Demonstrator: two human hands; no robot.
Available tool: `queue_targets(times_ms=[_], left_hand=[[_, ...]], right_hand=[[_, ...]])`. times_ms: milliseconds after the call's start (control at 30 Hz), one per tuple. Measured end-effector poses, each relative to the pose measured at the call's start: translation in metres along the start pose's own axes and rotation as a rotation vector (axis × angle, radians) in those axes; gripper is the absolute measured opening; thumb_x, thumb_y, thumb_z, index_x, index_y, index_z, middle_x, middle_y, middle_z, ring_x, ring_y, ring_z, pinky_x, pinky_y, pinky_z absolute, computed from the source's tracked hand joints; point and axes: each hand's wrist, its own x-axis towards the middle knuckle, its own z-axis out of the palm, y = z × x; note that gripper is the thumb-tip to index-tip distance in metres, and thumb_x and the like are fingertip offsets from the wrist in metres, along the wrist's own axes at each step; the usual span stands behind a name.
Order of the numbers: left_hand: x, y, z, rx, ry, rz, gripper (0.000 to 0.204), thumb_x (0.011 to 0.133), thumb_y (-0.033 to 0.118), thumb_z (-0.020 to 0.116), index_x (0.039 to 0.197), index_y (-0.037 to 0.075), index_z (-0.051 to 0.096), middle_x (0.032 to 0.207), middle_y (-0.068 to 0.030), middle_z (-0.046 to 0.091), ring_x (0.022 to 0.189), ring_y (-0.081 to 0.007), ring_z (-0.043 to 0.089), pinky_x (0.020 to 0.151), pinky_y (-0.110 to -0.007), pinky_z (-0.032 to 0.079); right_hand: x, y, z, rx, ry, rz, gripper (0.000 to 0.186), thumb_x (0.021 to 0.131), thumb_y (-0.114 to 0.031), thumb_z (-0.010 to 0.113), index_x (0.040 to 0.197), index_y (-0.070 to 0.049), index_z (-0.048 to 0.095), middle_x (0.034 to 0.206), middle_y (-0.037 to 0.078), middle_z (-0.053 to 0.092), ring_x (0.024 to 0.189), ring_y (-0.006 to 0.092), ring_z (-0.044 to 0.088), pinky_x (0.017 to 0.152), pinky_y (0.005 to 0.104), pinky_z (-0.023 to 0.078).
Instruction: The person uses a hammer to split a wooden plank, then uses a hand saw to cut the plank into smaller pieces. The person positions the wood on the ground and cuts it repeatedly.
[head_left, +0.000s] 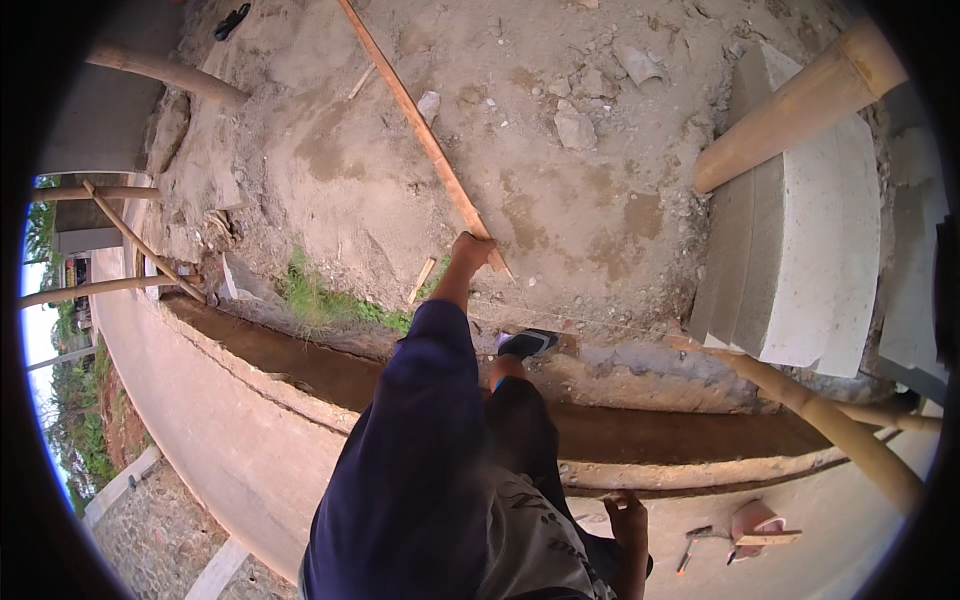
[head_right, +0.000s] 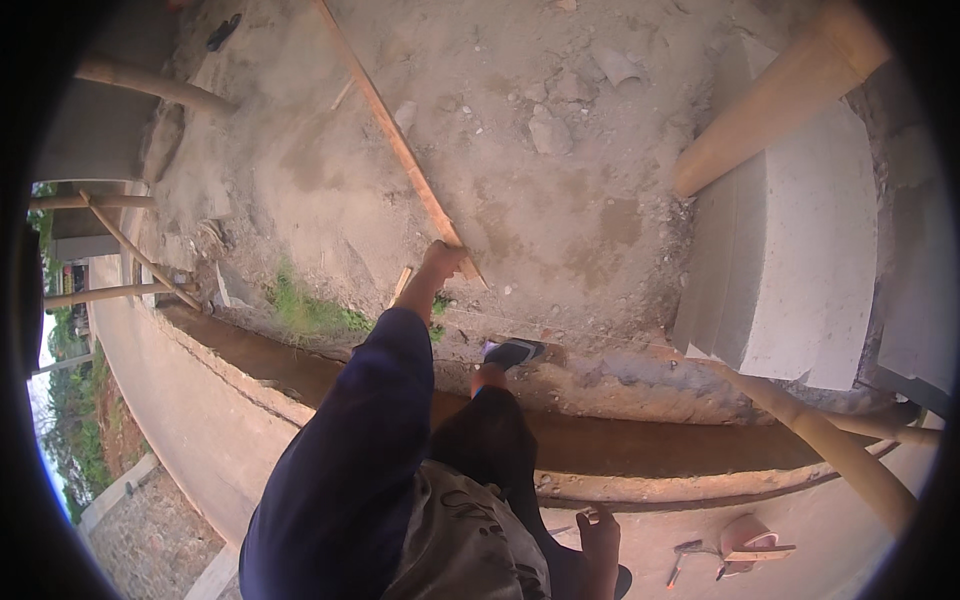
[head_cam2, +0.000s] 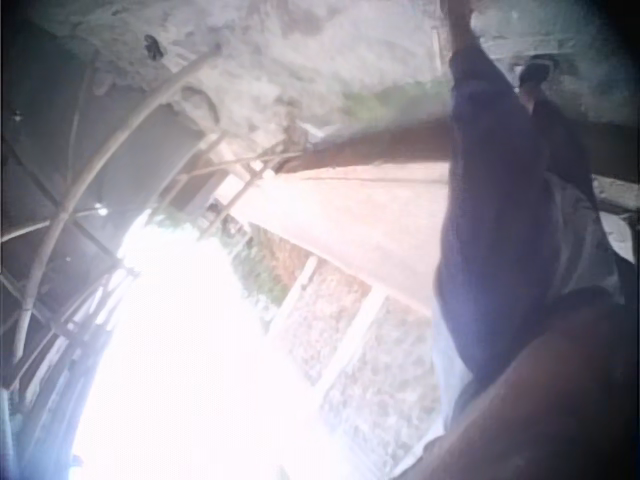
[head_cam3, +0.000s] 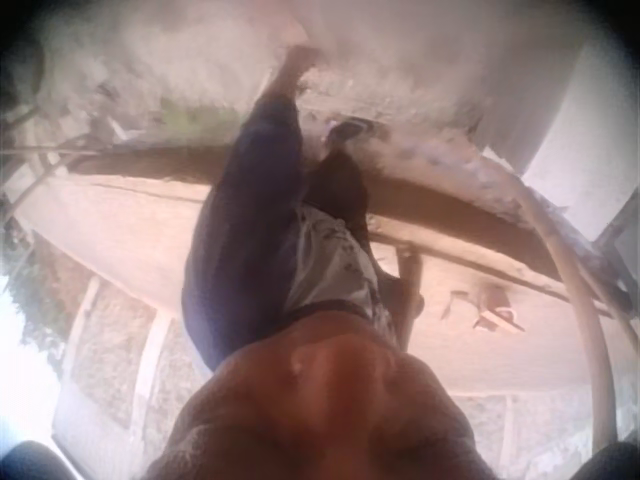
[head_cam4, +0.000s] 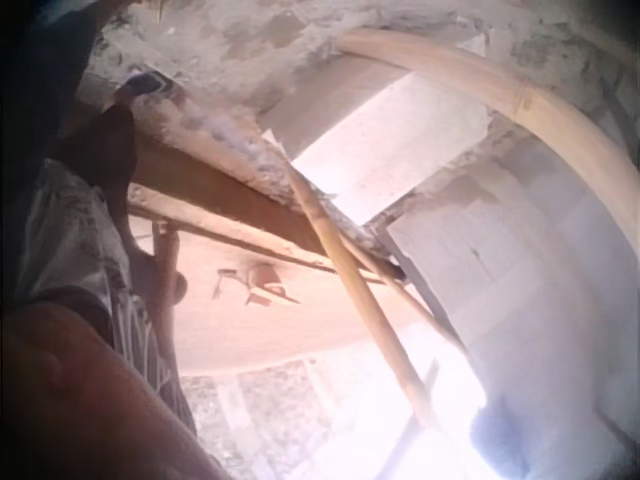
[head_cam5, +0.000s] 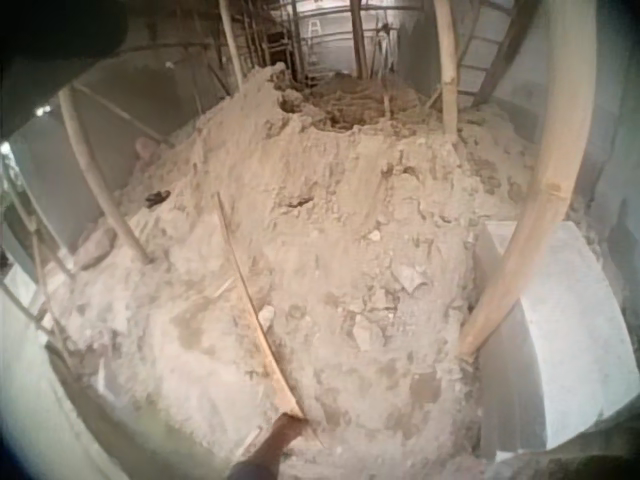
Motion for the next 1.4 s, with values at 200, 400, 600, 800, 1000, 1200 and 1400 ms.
queue_targets(times_ms=[200, 400, 600, 800, 1000, 1200, 1400], left_hand=[[-0.179, 0.038, 0.086, -0.526, -0.483, 0.007, 0.042, 0.081, 0.02, 0.077, 0.113, -0.002, 0.058, 0.097, -0.0104, 0.064, 0.081, -0.0196, 0.067, 0.062, -0.03, 0.056], [-0.347, 0.044, 0.168, -0.526, -0.888, 0.152, 0.034, 0.09, 0.029, 0.068, 0.109, 0.004, 0.056, 0.092, -0.0074, 0.066, 0.072, -0.0133, 0.066, 0.056, -0.027, 0.05], [-0.326, 0.044, 0.127, -0.016, -1.125, 0.139, 0.051, 0.09, 0.03, 0.067, 0.129, 0.004, 0.049, 0.107, -0.0091, 0.064, 0.089, -0.0178, 0.064, 0.073, -0.035, 0.052], [-0.259, 0.102, 0.015, -0.837, -0.875, 0.076, 0.071, 0.095, 0.035, 0.063, 0.152, 0.011, 0.026, 0.142, -0.0142, 0.047, 0.136, -0.0316, 0.04, 0.106, -0.048, 0.037], [-0.363, 0.23, 0.003, -0.762, -1.255, 0.561, 0.05, 0.096, 0.021, 0.06, 0.14, 0.011, 0.039, 0.139, -0.0142, 0.049, 0.138, -0.0355, 0.038, 0.112, -0.055, 0.03], [-0.497, 0.255, 0.039, -0.062, -1.54, 1.082, 0.042, 0.086, 0.003, 0.07, 0.121, 0.009, 0.047, 0.129, -0.0134, 0.053, 0.132, -0.0317, 0.046, 0.11, -0.05, 0.036], [-0.605, 0.261, 0.121, 0.348, -1.848, 1.087, 0.04, 0.084, 0.003, 0.075, 0.118, 0.005, 0.055, 0.113, -0.011, 0.063, 0.112, -0.0234, 0.061, 0.097, -0.041, 0.049]], right_hand=[[0.095, -0.167, -0.051, -0.094, 0.314, -0.46, 0.039, 0.082, -0.014, 0.072, 0.117, -0.001, 0.06, 0.108, 0.022, 0.064, 0.091, 0.0389, 0.066, 0.076, 0.0452, 0.054], [0.134, -0.237, -0.044, -0.43, 0.177, -0.407, 0.047, 0.078, -0.03, 0.071, 0.114, -0.002, 0.056, 0.109, 0.021, 0.062, 0.101, 0.0419, 0.062, 0.084, 0.0529, 0.05], [0.107, -0.155, -0.092, -0.467, 0.567, -0.326, 0.04, 0.072, -0.019, 0.067, 0.108, -0.007, 0.055, 0.099, 0.013, 0.061, 0.095, 0.0343, 0.061, 0.083, 0.0497, 0.048], [0.027, -0.036, -0.118, -0.317, 0.791, -0.447, 0.048, 0.066, -0.018, 0.068, 0.11, -0.008, 0.053, 0.092, 0.014, 0.056, 0.092, 0.0363, 0.056, 0.077, 0.0479, 0.042], [0.005, 0.025, -0.063, -0.017, 0.917, -0.428, 0.053, 0.072, -0.026, 0.067, 0.12, -0.008, 0.057, 0.109, 0.016, 0.056, 0.102, 0.0372, 0.052, 0.091, 0.0474, 0.039], [0.019, 0.031, 0.008, 0.298, 0.927, -0.149, 0.056, 0.074, -0.009, 0.073, 0.128, -0.015, 0.059, 0.114, 0.013, 0.062, 0.102, 0.0336, 0.06, 0.087, 0.0436, 0.048], [0.042, 0.021, 0.074, 0.774, 0.701, -0.274, 0.05, 0.084, -0.012, 0.068, 0.131, -0.007, 0.052, 0.121, 0.019, 0.061, 0.113, 0.0362, 0.059, 0.095, 0.0429, 0.047]])
